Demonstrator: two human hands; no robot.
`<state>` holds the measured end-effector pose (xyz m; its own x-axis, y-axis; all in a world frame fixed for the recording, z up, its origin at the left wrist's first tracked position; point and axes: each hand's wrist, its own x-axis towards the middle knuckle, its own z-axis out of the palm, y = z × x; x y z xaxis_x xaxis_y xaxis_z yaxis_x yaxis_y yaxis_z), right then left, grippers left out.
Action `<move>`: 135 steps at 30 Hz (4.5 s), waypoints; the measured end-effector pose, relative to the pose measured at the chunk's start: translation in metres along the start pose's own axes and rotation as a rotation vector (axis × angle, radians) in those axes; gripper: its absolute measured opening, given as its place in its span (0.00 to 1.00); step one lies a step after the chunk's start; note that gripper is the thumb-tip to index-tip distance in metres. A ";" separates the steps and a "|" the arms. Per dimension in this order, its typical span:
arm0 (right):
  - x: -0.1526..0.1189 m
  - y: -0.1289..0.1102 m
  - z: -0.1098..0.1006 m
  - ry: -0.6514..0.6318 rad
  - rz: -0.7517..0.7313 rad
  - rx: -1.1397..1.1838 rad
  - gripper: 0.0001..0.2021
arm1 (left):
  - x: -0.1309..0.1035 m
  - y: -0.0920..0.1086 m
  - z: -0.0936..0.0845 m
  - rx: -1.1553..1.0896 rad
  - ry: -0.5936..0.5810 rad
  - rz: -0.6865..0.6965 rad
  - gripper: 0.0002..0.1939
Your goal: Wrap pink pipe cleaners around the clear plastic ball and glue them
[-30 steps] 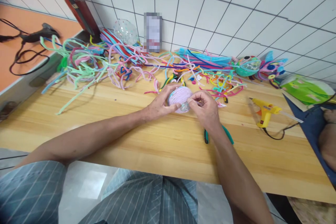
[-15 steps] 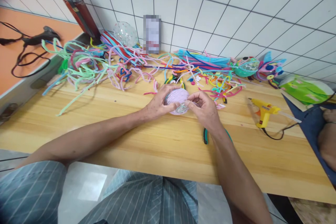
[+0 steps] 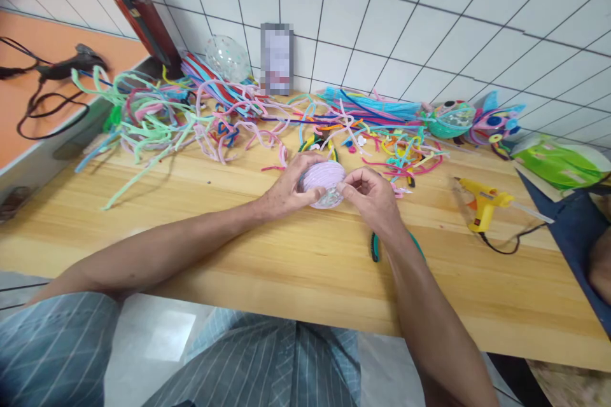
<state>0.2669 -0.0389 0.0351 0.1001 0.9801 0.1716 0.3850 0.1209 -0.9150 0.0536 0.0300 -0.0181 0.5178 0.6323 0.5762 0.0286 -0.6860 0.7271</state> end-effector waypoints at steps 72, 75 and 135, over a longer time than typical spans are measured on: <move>-0.001 0.006 -0.001 -0.066 0.007 -0.024 0.12 | 0.019 0.024 -0.013 0.071 -0.053 -0.190 0.30; 0.001 0.006 -0.003 -0.064 0.013 -0.031 0.12 | 0.017 0.019 -0.013 0.114 -0.048 -0.196 0.26; 0.001 0.012 0.003 0.054 0.004 -0.044 0.09 | 0.001 0.009 0.001 -0.035 0.111 -0.234 0.30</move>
<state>0.2686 -0.0362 0.0226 0.1504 0.9704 0.1889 0.4241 0.1092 -0.8990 0.0552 0.0242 -0.0108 0.4035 0.8093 0.4268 0.1063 -0.5048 0.8567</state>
